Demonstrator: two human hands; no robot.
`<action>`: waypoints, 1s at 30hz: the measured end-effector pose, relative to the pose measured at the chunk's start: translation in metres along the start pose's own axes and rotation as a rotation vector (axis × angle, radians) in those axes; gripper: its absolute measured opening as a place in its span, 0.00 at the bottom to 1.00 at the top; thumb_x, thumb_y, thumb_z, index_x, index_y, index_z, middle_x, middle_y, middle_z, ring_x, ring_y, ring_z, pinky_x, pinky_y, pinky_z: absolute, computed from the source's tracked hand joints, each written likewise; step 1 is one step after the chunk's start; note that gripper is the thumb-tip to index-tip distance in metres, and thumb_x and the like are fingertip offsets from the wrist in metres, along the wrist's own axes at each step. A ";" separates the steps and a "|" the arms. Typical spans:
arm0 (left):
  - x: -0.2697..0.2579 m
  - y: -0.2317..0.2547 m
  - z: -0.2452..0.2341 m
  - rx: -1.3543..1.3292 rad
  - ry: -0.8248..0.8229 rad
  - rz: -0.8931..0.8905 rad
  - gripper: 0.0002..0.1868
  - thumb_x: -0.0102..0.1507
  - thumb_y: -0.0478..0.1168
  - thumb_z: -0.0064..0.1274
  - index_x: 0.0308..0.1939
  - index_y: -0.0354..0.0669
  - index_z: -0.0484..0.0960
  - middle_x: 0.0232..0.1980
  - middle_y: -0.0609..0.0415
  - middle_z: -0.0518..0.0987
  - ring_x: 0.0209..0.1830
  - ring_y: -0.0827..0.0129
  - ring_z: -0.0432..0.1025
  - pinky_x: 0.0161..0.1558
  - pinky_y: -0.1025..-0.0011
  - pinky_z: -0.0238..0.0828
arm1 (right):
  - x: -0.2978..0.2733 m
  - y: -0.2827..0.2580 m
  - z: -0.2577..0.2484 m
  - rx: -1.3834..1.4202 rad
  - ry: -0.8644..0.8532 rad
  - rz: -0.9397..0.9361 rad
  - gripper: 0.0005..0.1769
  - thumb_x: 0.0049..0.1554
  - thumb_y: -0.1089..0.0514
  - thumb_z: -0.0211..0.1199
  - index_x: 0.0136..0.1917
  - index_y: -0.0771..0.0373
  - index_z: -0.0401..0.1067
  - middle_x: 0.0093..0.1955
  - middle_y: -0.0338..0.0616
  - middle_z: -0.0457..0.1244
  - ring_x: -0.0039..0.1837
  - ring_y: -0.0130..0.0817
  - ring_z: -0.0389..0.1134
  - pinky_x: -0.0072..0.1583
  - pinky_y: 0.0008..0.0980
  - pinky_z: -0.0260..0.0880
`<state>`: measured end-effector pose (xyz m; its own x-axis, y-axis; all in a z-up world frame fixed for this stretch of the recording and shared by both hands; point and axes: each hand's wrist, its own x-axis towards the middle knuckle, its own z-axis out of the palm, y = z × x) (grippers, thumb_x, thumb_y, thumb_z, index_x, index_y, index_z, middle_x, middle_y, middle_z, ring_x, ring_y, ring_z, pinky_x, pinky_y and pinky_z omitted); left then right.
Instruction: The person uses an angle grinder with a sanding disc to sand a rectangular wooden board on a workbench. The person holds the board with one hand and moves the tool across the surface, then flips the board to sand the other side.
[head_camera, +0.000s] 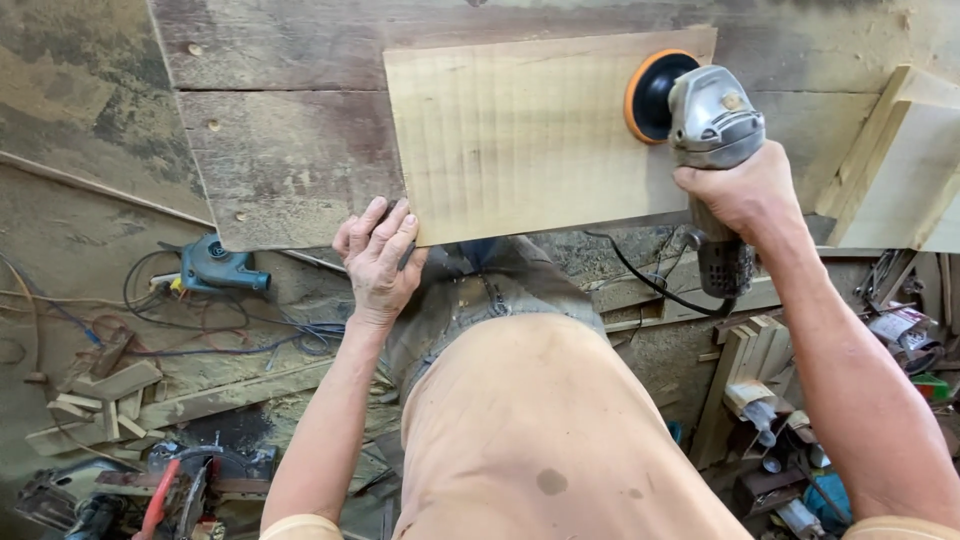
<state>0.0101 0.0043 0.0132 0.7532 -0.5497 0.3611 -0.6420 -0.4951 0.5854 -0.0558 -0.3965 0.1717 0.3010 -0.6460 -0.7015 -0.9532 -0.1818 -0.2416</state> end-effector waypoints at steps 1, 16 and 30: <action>-0.001 -0.001 0.000 -0.010 0.013 -0.003 0.15 0.68 0.41 0.65 0.57 0.48 0.82 0.60 0.52 0.84 0.66 0.54 0.73 0.67 0.57 0.54 | 0.007 0.010 -0.001 0.034 0.028 -0.041 0.09 0.46 0.56 0.69 0.42 0.55 0.76 0.38 0.30 0.64 0.41 0.20 0.60 0.42 0.25 0.63; 0.002 -0.018 -0.012 -0.056 -0.145 -0.027 0.15 0.65 0.46 0.66 0.55 0.56 0.85 0.65 0.62 0.81 0.66 0.62 0.73 0.63 0.60 0.53 | -0.014 -0.044 0.063 -0.071 0.052 -0.067 0.09 0.46 0.52 0.72 0.36 0.54 0.73 0.35 0.28 0.60 0.41 0.20 0.57 0.43 0.29 0.61; -0.001 -0.025 -0.010 -0.163 -0.109 -0.052 0.17 0.66 0.44 0.57 0.59 0.58 0.84 0.66 0.65 0.80 0.65 0.65 0.72 0.62 0.61 0.58 | -0.057 -0.105 0.145 -0.136 0.073 -0.263 0.25 0.41 0.51 0.80 0.49 0.65 0.78 0.41 0.56 0.70 0.47 0.50 0.73 0.47 0.49 0.70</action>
<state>0.0265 0.0238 0.0051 0.7594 -0.5999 0.2519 -0.5643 -0.4146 0.7139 0.0308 -0.2330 0.1398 0.5402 -0.6138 -0.5757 -0.8391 -0.4447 -0.3133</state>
